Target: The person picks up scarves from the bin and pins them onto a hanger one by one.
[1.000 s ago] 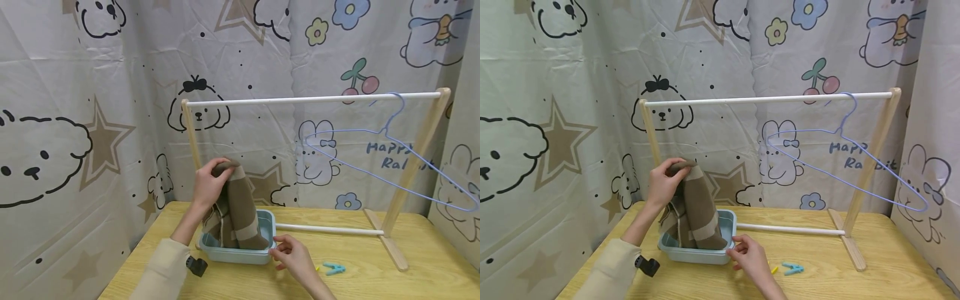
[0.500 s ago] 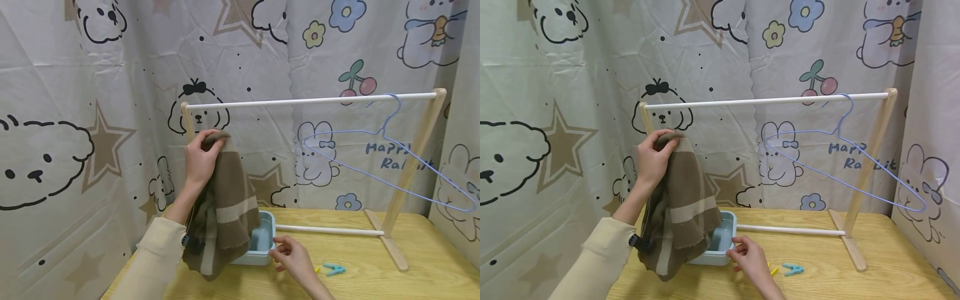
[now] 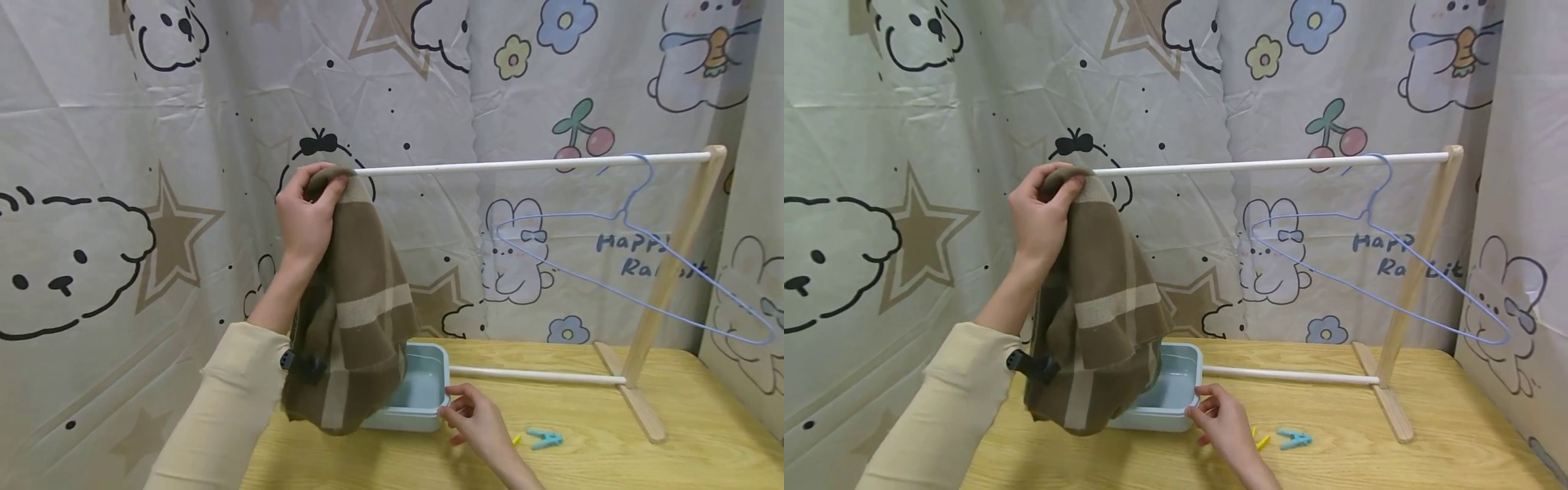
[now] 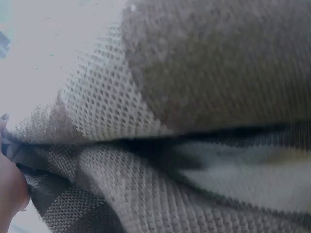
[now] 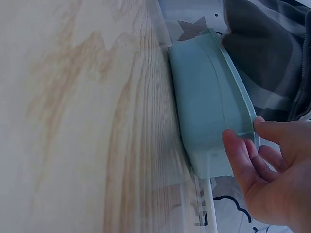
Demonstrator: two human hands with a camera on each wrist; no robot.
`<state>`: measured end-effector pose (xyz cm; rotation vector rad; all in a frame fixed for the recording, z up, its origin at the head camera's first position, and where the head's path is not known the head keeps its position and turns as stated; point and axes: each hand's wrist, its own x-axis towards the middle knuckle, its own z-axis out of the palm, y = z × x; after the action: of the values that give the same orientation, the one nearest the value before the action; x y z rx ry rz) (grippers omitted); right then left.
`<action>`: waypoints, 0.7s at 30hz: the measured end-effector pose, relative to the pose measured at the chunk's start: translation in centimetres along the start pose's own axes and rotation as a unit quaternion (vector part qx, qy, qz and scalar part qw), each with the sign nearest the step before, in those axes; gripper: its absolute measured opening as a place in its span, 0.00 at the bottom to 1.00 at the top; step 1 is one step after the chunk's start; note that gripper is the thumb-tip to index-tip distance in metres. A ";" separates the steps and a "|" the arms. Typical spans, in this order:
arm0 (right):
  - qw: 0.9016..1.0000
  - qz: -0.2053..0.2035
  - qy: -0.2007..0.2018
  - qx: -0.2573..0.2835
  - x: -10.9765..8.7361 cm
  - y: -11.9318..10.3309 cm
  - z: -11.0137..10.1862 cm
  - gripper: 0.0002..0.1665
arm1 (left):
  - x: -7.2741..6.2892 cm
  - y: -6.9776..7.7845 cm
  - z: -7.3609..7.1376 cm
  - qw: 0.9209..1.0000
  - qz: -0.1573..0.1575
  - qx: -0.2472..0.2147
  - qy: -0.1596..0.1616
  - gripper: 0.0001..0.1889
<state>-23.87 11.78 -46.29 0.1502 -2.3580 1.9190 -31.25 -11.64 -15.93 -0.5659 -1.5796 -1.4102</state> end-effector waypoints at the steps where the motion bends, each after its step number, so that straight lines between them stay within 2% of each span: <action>1: 1.000 -0.001 -0.001 -0.002 0.0 0.0 0.0 0.22 | 0.3 0.3 0.0 1.000 0.005 -0.009 0.005 0.10; 5: 1.000 -0.002 -0.004 -0.014 0.0 0.0 -0.1 0.22 | 1.6 1.6 -0.1 0.999 0.034 -0.032 0.027 0.11; 11: 0.997 -0.015 0.000 -0.076 0.0 -0.4 -1.1 0.21 | 3.1 4.1 -0.1 0.996 0.021 -0.072 0.050 0.07; 17: 0.992 -0.035 0.007 -0.123 0.2 -2.0 -3.3 0.19 | 3.2 7.5 0.1 0.992 0.016 -0.112 0.051 0.06; 21: 0.984 -0.064 0.023 -0.167 0.3 -3.2 -5.3 0.18 | 3.3 8.7 0.2 0.988 0.017 -0.148 0.051 0.06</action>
<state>-23.62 16.35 -42.08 0.2209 -2.5266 1.4299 -25.74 -10.11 -8.53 -0.6792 -1.2826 -1.6349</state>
